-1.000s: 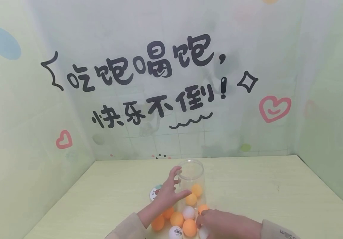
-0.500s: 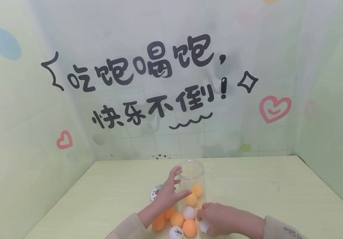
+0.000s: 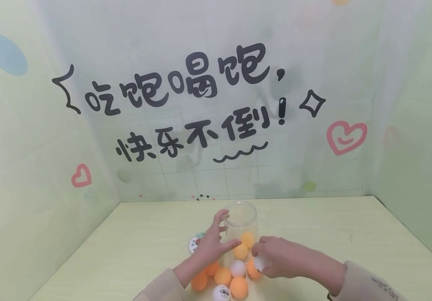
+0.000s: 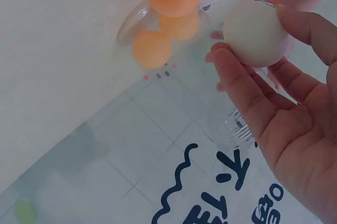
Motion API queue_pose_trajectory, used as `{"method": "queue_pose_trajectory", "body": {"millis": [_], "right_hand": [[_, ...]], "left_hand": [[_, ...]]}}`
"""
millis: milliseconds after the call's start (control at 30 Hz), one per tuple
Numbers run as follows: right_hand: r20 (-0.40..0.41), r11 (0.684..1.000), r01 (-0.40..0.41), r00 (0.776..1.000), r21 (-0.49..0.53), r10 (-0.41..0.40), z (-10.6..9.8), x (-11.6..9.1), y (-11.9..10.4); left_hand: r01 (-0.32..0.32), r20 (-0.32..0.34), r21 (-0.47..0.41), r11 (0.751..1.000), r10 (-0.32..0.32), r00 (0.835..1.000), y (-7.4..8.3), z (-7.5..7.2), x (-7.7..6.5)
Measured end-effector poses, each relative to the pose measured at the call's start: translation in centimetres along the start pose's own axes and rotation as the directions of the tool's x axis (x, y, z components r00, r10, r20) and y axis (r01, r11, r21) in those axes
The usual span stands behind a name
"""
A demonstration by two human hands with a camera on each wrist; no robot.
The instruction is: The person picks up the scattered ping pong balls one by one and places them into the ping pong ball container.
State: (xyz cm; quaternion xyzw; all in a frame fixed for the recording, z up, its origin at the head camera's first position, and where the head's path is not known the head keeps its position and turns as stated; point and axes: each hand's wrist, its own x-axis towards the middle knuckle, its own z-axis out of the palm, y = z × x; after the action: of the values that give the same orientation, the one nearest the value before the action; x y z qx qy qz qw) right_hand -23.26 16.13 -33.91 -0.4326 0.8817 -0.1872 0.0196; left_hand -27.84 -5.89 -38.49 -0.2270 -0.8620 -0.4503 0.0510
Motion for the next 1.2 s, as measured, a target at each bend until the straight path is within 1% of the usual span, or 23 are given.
{"method": "queue_pose_trajectory", "body": {"millis": [100, 233, 467, 733, 967, 1200], "right_hand": [[-0.028, 1.0, 0.01, 1.0, -0.007, -0.01, -0.4, 0.0, 0.0], [-0.042, 1.0, 0.003, 0.999, 0.007, -0.003, -1.0, 0.0, -0.1], [-0.064, 0.999, -0.038, 0.997, -0.002, 0.038, -2.0, 0.1, -0.2], [-0.095, 0.997, -0.077, 0.993, -0.006, 0.076, -3.4, 0.2, -0.4], [-0.147, 0.997, -0.072, 0.987, -0.033, 0.067, -4.7, 0.3, -0.6], [-0.195, 0.996, -0.069, 0.979, -0.051, 0.058, -5.5, 0.4, -0.8]], "left_hand": [[0.001, 0.003, -0.005, 1.0, 0.0, 1.0, 0.0, 0.0, 0.0], [-0.005, 0.003, -0.004, 1.0, 0.005, 1.0, -0.1, 0.0, 0.0], [-0.021, -0.002, 0.012, 1.0, 0.021, 1.0, -0.1, 0.0, 0.0], [-0.02, 0.001, 0.011, 1.0, 0.02, 1.0, -0.1, 0.0, 0.0], [-0.004, -0.001, -0.001, 1.0, 0.004, 1.0, 0.0, 0.0, 0.0], [0.002, -0.002, -0.003, 1.0, -0.002, 1.0, 0.0, 0.0, 0.0]]}}
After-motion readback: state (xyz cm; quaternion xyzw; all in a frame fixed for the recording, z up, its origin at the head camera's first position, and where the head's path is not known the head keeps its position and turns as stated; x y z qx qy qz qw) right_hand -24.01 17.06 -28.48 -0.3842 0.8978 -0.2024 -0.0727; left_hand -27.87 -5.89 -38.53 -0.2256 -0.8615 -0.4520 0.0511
